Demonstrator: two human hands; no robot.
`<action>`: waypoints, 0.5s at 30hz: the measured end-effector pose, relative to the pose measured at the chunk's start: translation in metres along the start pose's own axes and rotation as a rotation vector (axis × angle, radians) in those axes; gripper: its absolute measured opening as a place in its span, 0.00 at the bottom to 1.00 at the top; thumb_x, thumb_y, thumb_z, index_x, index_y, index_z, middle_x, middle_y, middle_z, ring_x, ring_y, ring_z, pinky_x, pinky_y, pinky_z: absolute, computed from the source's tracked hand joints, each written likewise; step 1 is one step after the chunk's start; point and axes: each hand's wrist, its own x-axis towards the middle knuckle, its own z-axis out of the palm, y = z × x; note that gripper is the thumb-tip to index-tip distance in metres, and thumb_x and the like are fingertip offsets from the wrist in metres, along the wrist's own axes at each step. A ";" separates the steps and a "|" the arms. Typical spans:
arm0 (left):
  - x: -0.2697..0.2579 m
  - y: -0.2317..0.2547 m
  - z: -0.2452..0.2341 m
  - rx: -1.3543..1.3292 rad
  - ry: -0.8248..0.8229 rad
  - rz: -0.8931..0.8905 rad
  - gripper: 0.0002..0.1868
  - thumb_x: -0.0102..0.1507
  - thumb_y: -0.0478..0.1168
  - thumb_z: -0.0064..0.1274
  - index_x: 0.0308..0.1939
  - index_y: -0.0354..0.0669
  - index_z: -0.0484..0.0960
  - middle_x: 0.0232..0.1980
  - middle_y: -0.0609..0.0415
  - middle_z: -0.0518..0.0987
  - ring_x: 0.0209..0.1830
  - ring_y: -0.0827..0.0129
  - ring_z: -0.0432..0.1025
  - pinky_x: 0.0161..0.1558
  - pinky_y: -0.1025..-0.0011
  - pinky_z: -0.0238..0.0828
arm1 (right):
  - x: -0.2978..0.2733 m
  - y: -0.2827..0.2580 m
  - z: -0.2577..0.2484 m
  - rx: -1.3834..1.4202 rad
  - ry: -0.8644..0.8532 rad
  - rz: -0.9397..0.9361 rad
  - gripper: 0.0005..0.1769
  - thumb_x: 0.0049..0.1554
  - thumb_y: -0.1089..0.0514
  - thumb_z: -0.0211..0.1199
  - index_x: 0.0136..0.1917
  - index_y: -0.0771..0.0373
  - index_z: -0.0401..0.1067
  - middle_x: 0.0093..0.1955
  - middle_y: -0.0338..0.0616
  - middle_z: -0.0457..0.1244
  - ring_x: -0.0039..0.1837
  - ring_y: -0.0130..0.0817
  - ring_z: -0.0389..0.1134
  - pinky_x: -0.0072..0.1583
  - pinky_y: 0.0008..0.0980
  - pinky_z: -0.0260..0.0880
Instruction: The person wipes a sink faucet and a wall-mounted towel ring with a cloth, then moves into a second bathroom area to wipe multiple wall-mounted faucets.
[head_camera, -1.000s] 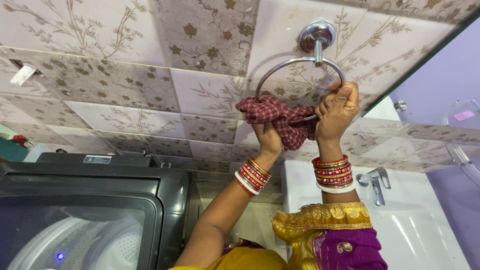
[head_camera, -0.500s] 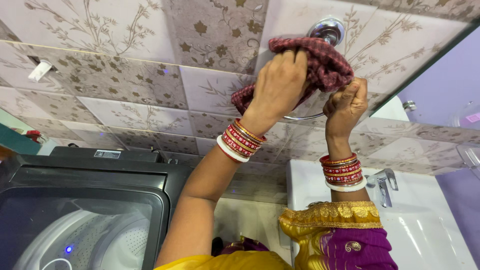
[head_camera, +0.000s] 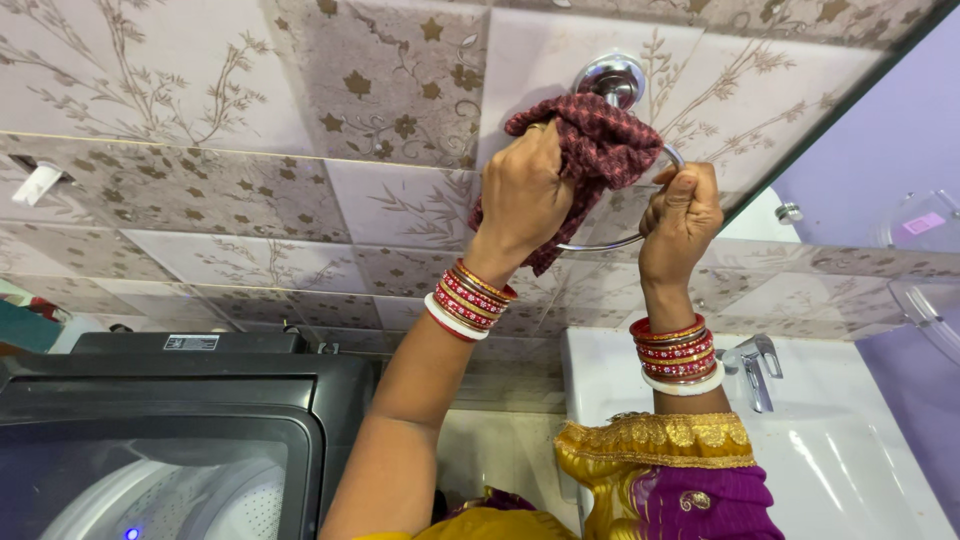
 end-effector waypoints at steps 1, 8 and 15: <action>-0.002 0.001 -0.001 -0.053 0.015 -0.067 0.08 0.65 0.35 0.54 0.48 0.39 0.78 0.34 0.45 0.77 0.36 0.48 0.75 0.39 0.54 0.72 | 0.002 -0.001 0.000 0.000 0.002 0.011 0.22 0.73 0.41 0.48 0.49 0.61 0.62 0.29 0.28 0.46 0.29 0.15 0.43 0.32 0.21 0.42; -0.019 -0.001 0.004 -0.234 0.115 -0.147 0.11 0.68 0.40 0.52 0.52 0.40 0.79 0.42 0.44 0.81 0.41 0.48 0.78 0.42 0.58 0.74 | 0.001 -0.002 0.000 0.049 -0.007 0.025 0.21 0.74 0.42 0.49 0.50 0.62 0.62 0.31 0.28 0.47 0.30 0.15 0.42 0.33 0.21 0.41; -0.074 -0.026 0.042 -0.693 0.304 -0.313 0.17 0.75 0.48 0.50 0.51 0.35 0.81 0.47 0.52 0.84 0.48 0.64 0.78 0.52 0.67 0.73 | 0.001 -0.002 0.001 0.040 -0.014 0.017 0.23 0.73 0.41 0.49 0.49 0.63 0.61 0.30 0.28 0.46 0.29 0.15 0.42 0.32 0.21 0.40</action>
